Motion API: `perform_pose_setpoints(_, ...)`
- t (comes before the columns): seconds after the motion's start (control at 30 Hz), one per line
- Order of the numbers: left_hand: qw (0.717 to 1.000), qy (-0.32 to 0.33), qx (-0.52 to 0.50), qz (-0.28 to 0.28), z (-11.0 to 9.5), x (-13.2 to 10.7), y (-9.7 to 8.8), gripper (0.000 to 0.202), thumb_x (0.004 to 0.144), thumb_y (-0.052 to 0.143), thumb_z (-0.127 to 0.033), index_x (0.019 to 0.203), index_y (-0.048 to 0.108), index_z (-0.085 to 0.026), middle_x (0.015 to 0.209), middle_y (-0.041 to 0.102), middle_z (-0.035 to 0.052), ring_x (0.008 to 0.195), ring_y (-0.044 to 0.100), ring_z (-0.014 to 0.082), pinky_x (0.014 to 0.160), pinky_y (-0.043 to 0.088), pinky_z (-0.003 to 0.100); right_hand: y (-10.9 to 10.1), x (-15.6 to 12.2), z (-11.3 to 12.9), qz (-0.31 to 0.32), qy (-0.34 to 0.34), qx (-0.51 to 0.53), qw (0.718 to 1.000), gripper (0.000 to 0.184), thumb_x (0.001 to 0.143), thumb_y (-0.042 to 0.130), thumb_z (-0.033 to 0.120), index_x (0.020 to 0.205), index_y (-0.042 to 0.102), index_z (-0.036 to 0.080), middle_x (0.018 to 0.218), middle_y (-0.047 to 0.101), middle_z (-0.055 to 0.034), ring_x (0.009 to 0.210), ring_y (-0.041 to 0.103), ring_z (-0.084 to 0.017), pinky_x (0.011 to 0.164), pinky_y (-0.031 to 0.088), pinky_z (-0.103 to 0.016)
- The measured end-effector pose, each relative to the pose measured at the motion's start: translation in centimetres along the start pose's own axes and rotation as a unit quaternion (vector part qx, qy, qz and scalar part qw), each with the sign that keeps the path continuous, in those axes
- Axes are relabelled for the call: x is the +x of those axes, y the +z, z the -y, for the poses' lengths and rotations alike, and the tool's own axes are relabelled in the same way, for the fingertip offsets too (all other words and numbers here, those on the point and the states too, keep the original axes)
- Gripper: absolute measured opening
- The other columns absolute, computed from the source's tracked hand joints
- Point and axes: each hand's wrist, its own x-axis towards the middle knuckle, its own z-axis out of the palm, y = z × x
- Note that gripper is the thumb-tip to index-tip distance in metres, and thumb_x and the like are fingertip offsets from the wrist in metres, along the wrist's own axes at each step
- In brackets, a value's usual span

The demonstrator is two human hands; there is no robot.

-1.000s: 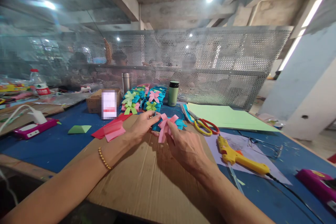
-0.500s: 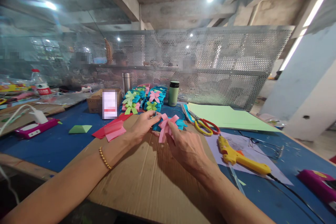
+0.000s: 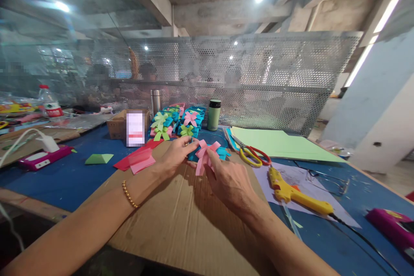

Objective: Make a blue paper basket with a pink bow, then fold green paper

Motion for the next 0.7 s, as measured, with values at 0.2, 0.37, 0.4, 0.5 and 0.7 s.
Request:
perform_pose_setpoints(0.2,1.000,0.003,-0.004,-0.001,-0.10,-0.09,-0.02,0.015,0.090,0.066,-0.030,0.091,0.065,-0.014,0.086,0.060,0.0036,0.074,0.062,0.0144,0.052,0.059,0.024,0.03,0.00,0.08,-0.004,0.000,0.001,1.000,0.036,0.097,0.041,0.023,0.122,0.065,0.015,0.063,0.068,-0.0058,0.046,0.054,-0.016,0.049,0.018,-0.029)
perform_pose_setpoints(0.37,1.000,0.006,-0.006,-0.005,-0.34,-0.26,0.08,0.014,0.091,0.063,-0.027,0.085,0.063,-0.014,0.083,0.059,0.0027,0.071,0.061,0.0137,0.051,0.058,0.024,0.08,-0.13,0.01,-0.004,0.000,0.003,1.000,0.038,0.099,0.040,0.025,0.126,0.064,0.014,0.064,0.069,-0.0063,0.046,0.054,-0.018,0.049,0.018,-0.030)
perform_pose_setpoints(0.4,1.000,0.006,-0.006,-0.006,-0.41,-0.29,0.11,0.014,0.091,0.063,-0.026,0.084,0.063,-0.014,0.082,0.058,0.0025,0.071,0.061,0.0137,0.051,0.058,0.024,0.08,-0.14,-0.02,-0.004,0.000,0.003,1.000,0.038,0.099,0.040,0.026,0.127,0.063,0.014,0.064,0.069,-0.0066,0.047,0.055,-0.018,0.049,0.019,-0.030)
perform_pose_setpoints(0.5,1.000,0.006,-0.008,-0.007,-0.56,-0.35,0.17,0.012,0.091,0.062,-0.024,0.084,0.063,-0.014,0.082,0.058,0.0023,0.070,0.061,0.0137,0.048,0.058,0.023,0.07,-0.15,-0.11,-0.003,0.001,0.004,1.000,0.040,0.100,0.041,0.029,0.132,0.060,0.014,0.069,0.070,-0.0076,0.052,0.057,-0.018,0.050,0.021,-0.029)
perform_pose_setpoints(0.7,1.000,0.009,-0.014,-0.007,-0.52,-0.33,0.18,0.015,0.088,0.069,-0.028,0.083,0.062,-0.015,0.080,0.058,0.0019,0.071,0.061,0.0131,0.049,0.058,0.022,0.11,-0.08,-0.30,0.000,-0.003,0.009,1.000,0.039,0.101,0.039,0.030,0.128,0.062,0.014,0.071,0.068,-0.0076,0.056,0.055,-0.018,0.051,0.025,-0.029)
